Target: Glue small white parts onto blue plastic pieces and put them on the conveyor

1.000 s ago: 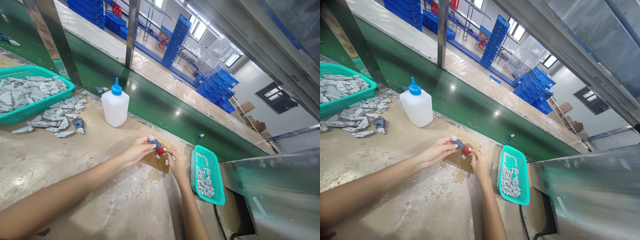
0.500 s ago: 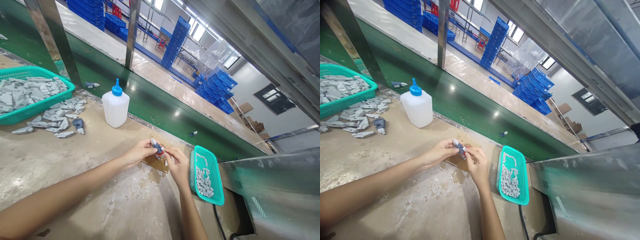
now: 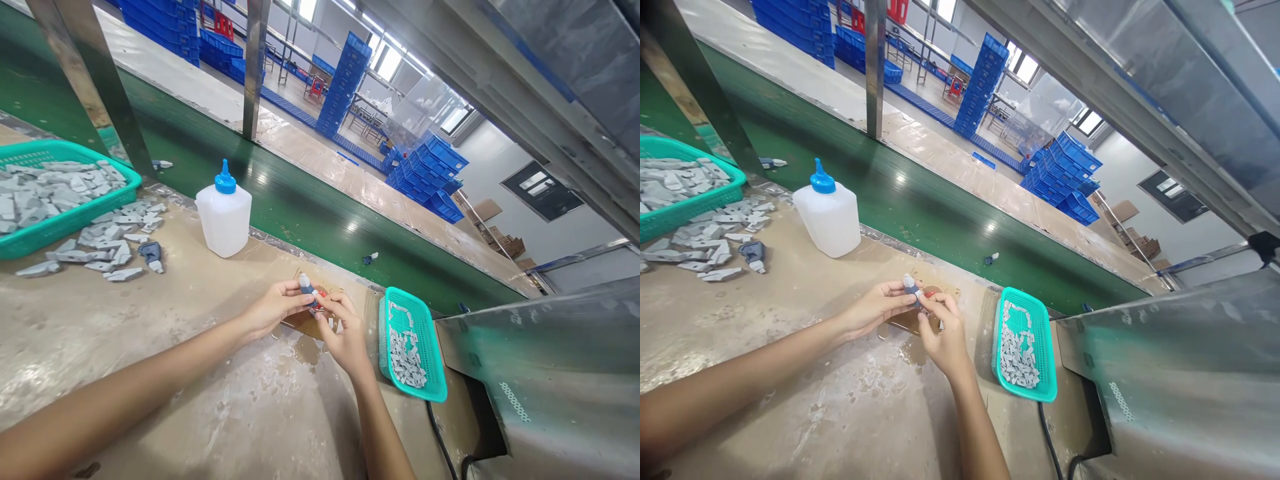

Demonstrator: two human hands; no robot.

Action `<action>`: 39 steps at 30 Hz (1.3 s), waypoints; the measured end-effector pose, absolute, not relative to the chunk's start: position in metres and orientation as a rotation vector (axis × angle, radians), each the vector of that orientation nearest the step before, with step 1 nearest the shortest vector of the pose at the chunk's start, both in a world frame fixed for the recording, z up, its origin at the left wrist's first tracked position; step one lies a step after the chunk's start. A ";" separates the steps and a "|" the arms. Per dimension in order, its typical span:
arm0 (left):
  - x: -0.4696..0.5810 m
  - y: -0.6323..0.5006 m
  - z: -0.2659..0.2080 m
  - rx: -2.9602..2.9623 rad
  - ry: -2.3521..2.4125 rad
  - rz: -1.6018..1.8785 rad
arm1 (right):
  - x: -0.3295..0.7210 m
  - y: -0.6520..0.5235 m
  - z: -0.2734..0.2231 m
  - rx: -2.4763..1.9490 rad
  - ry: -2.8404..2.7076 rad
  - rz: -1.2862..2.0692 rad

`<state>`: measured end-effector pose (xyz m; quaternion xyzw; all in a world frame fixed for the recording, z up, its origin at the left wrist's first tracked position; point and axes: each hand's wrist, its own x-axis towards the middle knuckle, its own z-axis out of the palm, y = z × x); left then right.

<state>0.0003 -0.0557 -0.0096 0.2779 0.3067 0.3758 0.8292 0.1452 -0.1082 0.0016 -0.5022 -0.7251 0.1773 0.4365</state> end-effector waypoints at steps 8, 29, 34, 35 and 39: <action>0.006 -0.058 0.003 0.566 0.760 0.787 | 0.149 -0.118 -0.003 -1.280 -1.787 0.435; 0.022 0.069 -0.012 2.205 1.311 0.691 | 0.313 -0.165 -0.034 -2.235 -1.672 0.108; 0.043 0.108 -0.015 2.325 1.457 0.619 | 0.312 -0.166 -0.038 -2.103 -1.647 0.074; 0.052 0.109 -0.017 2.350 1.447 0.613 | 0.311 -0.166 -0.038 -2.072 -1.637 0.073; 0.092 0.107 -0.023 2.395 1.336 0.544 | 0.307 -0.168 -0.033 -1.965 -1.558 0.015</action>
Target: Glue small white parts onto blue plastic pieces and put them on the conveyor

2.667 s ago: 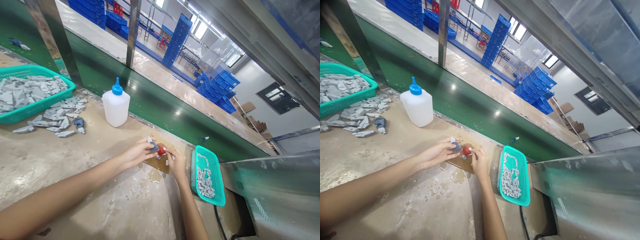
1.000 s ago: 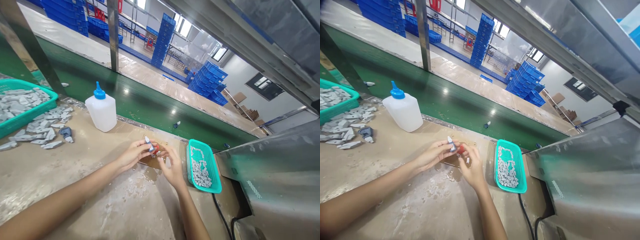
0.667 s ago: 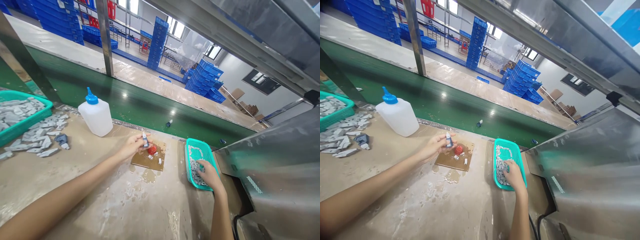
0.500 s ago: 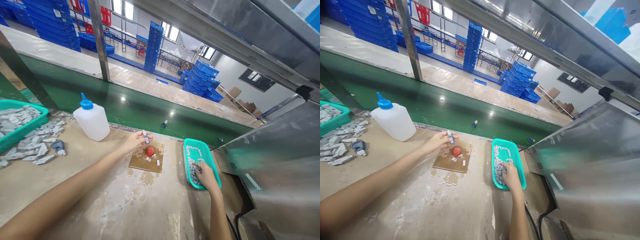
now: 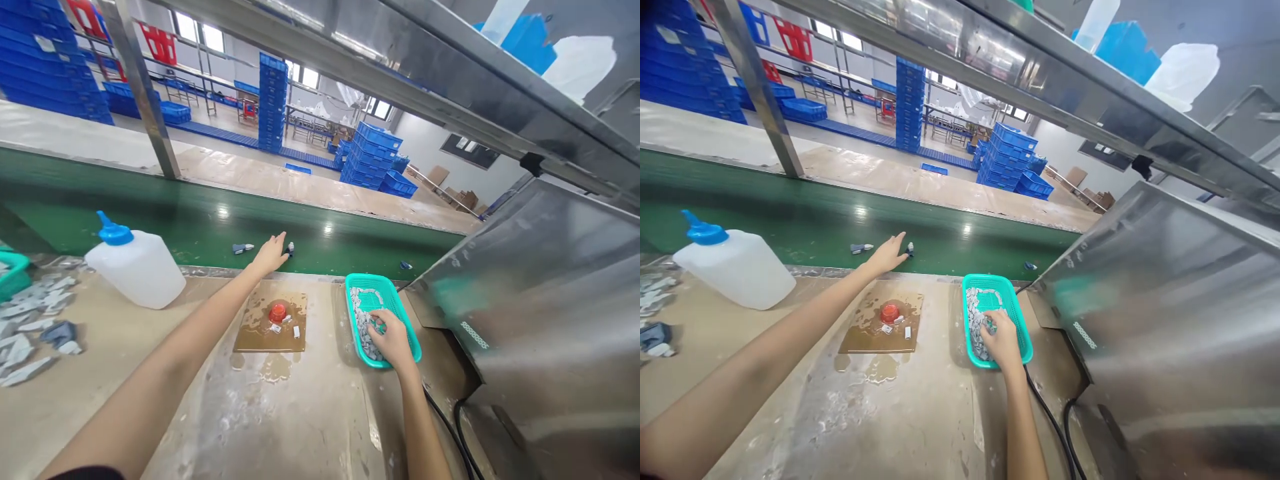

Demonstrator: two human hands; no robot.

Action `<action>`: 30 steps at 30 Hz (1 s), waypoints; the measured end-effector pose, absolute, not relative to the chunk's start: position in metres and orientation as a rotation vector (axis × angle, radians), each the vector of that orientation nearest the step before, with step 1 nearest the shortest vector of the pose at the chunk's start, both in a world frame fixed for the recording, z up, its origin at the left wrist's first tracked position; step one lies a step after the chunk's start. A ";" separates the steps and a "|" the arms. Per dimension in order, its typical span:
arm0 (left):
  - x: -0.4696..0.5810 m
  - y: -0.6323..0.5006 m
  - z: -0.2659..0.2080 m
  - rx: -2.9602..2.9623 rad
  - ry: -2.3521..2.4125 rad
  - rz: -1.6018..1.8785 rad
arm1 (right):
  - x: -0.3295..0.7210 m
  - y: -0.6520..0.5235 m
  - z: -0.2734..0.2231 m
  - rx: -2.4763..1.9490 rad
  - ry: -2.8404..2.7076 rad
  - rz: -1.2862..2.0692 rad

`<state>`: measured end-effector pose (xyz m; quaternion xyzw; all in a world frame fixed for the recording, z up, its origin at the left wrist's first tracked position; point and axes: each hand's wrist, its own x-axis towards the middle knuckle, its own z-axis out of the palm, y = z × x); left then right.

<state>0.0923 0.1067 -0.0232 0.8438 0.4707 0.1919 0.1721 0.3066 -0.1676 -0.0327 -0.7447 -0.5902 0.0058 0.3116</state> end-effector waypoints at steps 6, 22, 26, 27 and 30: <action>0.114 0.084 -0.003 2.297 1.250 0.563 | 0.291 -0.169 -0.021 -1.832 -1.449 -0.102; 0.020 -0.074 0.024 0.786 0.682 0.546 | 0.155 -0.146 0.017 -1.241 -1.723 0.218; 0.008 -0.081 0.014 0.639 0.682 0.653 | 0.144 -0.143 0.016 -1.099 -1.898 -0.014; 0.006 -0.082 0.013 0.643 0.685 0.667 | 0.142 -0.142 0.016 -1.087 -1.949 -0.065; 0.001 -0.084 0.010 0.677 0.706 0.674 | 0.139 -0.142 0.015 -1.069 -2.049 -0.154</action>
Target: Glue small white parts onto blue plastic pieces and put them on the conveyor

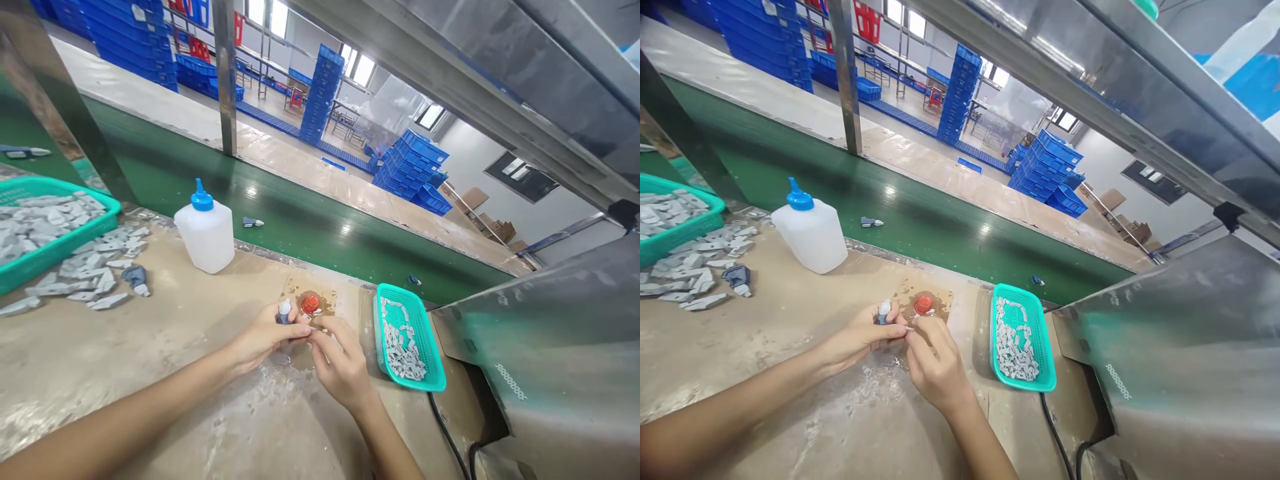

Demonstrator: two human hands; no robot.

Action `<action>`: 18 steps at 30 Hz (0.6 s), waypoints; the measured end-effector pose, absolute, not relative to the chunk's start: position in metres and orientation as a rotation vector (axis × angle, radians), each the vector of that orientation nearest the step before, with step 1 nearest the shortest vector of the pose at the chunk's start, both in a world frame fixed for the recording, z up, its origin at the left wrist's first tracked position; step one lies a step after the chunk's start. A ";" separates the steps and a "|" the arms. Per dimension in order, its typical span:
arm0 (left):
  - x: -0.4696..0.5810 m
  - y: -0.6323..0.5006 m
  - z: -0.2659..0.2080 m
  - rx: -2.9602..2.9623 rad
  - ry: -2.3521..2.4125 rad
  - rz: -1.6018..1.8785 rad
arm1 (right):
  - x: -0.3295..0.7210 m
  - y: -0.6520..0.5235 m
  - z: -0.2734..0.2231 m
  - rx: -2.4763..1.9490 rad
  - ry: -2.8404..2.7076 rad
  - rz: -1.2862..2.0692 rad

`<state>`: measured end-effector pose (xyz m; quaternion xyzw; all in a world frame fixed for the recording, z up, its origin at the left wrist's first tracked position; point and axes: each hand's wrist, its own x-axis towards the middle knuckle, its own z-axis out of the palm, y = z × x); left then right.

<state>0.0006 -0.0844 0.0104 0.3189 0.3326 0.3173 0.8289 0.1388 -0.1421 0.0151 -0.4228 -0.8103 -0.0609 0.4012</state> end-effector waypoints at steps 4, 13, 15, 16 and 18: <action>0.000 -0.081 0.008 0.687 0.722 0.667 | 0.145 -0.134 0.009 -1.084 -2.041 -0.069; -0.003 -0.061 0.003 0.477 0.921 0.864 | 0.171 -0.093 -0.027 -1.500 -1.716 0.261; -0.003 -0.061 0.001 0.473 0.859 0.847 | 0.171 -0.091 -0.031 -1.506 -1.706 0.256; -0.003 -0.062 0.000 0.470 0.833 0.835 | 0.170 -0.091 -0.033 -1.506 -1.698 0.253; -0.002 -0.063 0.000 0.463 0.811 0.817 | 0.170 -0.090 -0.036 -1.501 -1.685 0.254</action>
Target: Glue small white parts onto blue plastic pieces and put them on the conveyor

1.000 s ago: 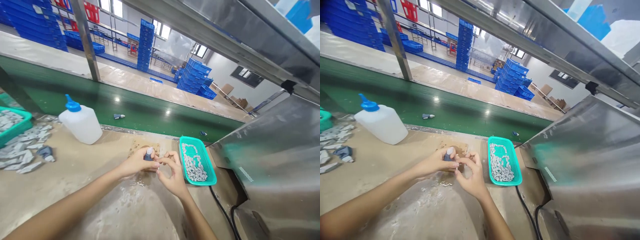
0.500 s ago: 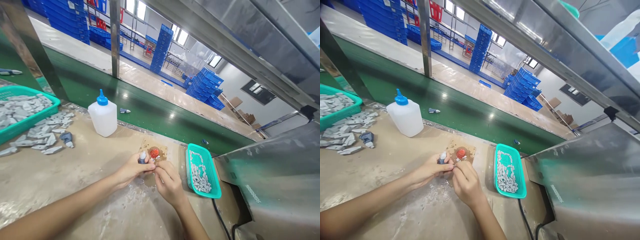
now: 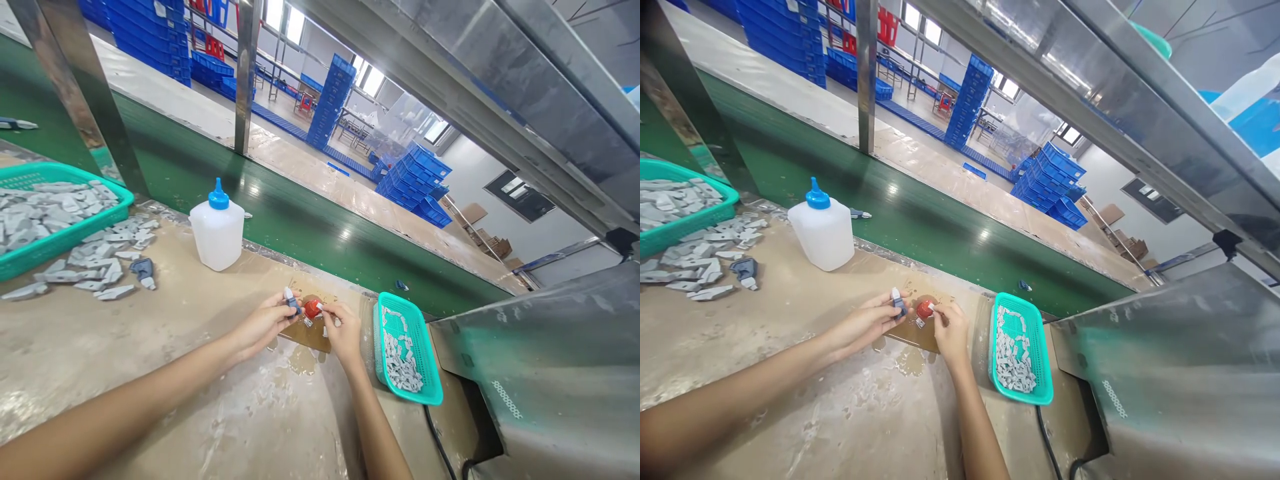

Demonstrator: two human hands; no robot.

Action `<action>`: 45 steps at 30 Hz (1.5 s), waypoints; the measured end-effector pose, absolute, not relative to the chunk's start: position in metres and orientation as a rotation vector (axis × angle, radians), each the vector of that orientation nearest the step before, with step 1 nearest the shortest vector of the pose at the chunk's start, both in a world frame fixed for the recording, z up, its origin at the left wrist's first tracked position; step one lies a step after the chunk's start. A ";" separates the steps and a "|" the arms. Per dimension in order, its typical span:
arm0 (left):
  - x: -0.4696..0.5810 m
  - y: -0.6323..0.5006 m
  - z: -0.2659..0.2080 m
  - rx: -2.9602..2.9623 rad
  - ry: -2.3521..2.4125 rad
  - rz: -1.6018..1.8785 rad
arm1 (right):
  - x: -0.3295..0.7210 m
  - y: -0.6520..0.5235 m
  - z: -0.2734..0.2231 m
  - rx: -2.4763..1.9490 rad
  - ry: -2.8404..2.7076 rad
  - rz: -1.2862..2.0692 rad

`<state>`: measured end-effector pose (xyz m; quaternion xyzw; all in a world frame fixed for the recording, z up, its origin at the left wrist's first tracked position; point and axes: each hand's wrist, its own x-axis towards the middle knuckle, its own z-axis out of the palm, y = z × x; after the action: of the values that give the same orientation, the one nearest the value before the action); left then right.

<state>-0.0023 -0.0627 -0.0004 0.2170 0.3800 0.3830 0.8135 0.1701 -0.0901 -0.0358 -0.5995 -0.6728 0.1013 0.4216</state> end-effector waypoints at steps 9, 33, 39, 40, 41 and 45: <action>-0.006 -0.058 -0.003 0.534 0.756 0.820 | 0.168 -0.089 -0.038 -1.459 -1.718 0.242; -0.009 -0.058 -0.006 0.665 0.696 0.714 | 0.152 -0.102 -0.010 -1.202 -1.276 0.754; -0.009 -0.058 -0.009 0.703 0.719 0.704 | 0.146 -0.105 -0.009 -1.196 -1.360 0.740; -0.009 -0.059 -0.009 0.701 0.723 0.705 | 0.146 -0.105 -0.009 -1.194 -1.377 0.730; -0.009 -0.059 -0.010 0.700 0.724 0.706 | 0.146 -0.105 -0.009 -1.195 -1.391 0.722; -0.009 -0.061 -0.010 0.706 0.729 0.696 | 0.146 -0.105 -0.012 -1.204 -1.427 0.733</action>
<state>-0.0091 -0.0605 -0.0097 0.3310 0.3417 0.3265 0.8167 0.1463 -0.1055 -0.0115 -0.5059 -0.5997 0.3081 0.5380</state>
